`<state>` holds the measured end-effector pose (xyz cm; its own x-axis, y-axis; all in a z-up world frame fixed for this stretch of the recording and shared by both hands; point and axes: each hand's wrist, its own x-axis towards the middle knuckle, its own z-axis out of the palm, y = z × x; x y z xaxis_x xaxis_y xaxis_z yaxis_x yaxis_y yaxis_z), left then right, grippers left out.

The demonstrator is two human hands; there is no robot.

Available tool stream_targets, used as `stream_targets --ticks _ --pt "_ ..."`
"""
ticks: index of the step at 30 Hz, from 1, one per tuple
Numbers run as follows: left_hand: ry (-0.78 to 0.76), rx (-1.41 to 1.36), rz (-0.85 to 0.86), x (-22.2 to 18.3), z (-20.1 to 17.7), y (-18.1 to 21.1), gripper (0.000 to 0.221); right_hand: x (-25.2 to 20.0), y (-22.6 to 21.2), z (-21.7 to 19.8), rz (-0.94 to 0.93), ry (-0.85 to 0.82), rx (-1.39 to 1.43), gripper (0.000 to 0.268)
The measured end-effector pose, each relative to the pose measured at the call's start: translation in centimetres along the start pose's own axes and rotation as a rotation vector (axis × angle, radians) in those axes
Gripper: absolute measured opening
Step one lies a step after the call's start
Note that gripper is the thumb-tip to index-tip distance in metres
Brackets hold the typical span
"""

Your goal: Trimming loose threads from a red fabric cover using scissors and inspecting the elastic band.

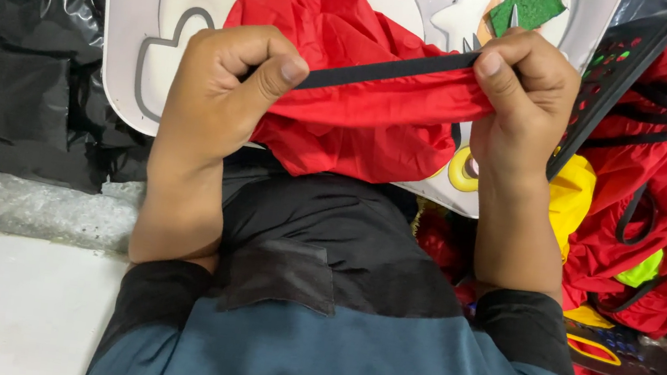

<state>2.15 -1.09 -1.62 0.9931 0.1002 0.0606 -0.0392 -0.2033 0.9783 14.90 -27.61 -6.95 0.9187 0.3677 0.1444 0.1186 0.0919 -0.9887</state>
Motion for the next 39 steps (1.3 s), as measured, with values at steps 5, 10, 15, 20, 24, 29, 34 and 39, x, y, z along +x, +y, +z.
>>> stream_targets --ticks 5,10,15,20,24,29,34,39 --pt "-0.15 0.058 0.099 0.5 -0.2 0.3 0.005 -0.6 -0.6 0.6 -0.063 -0.102 -0.102 0.021" --pt "-0.124 0.206 0.307 0.9 0.5 0.9 0.012 0.6 -2.8 1.7 -0.411 -0.283 -0.459 0.03" --pt "-0.077 0.382 0.572 1.2 2.7 0.4 0.02 0.5 -3.1 2.2 -0.85 -0.432 -0.636 0.047" --pt "-0.007 0.431 0.686 1.7 3.5 -0.2 0.023 -0.5 -2.3 2.1 -1.025 -0.279 -0.687 0.008" --pt "0.22 0.487 0.764 1.8 3.0 -0.1 0.025 -0.9 -0.8 1.0 -1.079 -0.133 -0.683 0.02" --pt "0.398 0.575 0.848 1.8 2.1 0.0 0.026 -1.0 -0.3 0.6 -1.065 -0.086 -0.687 0.023" --pt "0.437 0.516 0.85 1.0 1.1 -0.4 0.023 -0.7 0.1 0.5 -1.032 0.002 -0.667 0.022" --pt "0.529 0.55 0.877 1.0 0.2 -1.8 0.041 0.1 -0.9 0.4 -0.891 0.183 -0.675 0.004"
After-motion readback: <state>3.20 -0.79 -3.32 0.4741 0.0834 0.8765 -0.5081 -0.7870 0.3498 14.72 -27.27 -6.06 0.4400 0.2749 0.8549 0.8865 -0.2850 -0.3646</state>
